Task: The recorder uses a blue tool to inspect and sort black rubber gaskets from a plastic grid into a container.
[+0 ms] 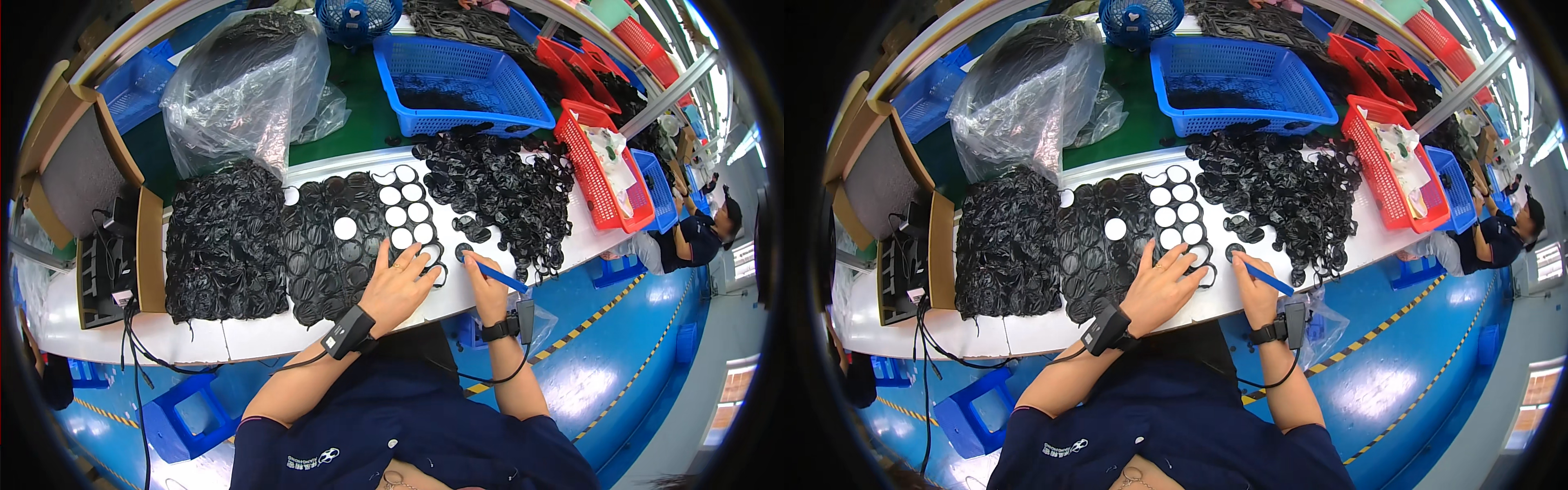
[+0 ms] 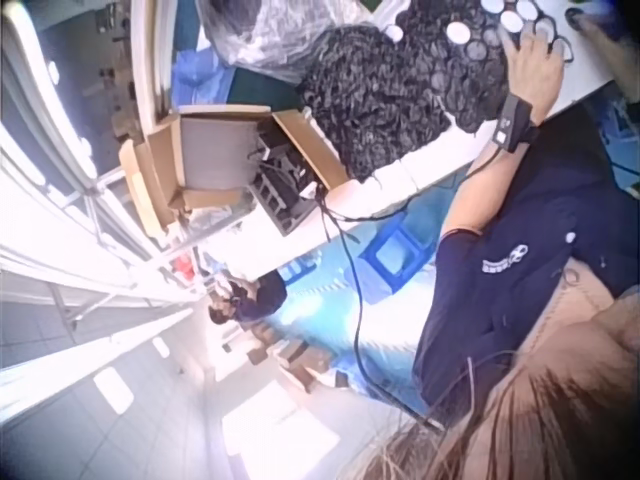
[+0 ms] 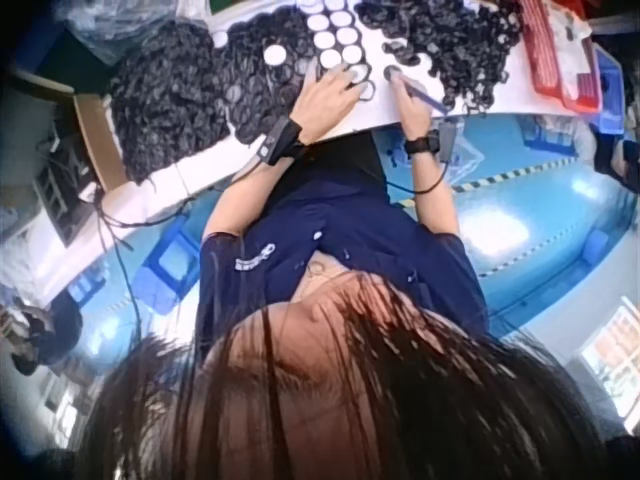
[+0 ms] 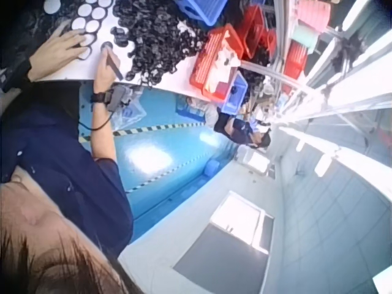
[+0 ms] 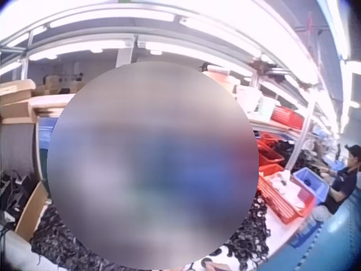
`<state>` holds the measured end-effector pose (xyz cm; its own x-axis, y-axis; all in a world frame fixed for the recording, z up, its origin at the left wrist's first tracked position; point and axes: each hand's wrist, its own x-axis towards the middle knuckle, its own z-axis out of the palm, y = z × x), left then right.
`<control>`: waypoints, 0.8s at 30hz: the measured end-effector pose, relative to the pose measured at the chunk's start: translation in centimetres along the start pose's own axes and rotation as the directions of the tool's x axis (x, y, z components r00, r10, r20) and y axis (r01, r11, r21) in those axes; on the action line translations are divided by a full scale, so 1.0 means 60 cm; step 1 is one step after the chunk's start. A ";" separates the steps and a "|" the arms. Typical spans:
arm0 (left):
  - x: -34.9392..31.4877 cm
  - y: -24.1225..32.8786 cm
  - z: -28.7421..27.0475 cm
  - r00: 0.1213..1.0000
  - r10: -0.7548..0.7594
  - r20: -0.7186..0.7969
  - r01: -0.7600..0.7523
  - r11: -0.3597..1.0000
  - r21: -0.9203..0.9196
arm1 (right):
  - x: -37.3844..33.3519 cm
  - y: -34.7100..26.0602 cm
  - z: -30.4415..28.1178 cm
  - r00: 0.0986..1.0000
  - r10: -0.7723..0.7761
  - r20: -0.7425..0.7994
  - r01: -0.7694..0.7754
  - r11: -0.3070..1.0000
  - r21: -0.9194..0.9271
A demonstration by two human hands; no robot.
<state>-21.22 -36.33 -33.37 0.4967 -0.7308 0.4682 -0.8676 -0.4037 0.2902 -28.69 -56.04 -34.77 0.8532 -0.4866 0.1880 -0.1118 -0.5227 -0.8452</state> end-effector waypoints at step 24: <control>0.060 -0.026 0.048 0.981 0.172 0.085 -0.176 0.983 0.047 | 0.020 0.009 0.007 0.999 0.047 0.006 -0.047 0.999 -0.022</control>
<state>-18.17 -39.90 -34.54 0.3366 -0.8335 0.4381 -0.9416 -0.2941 0.1641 -27.52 -56.61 -35.20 0.8498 -0.5067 0.1451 -0.1632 -0.5148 -0.8417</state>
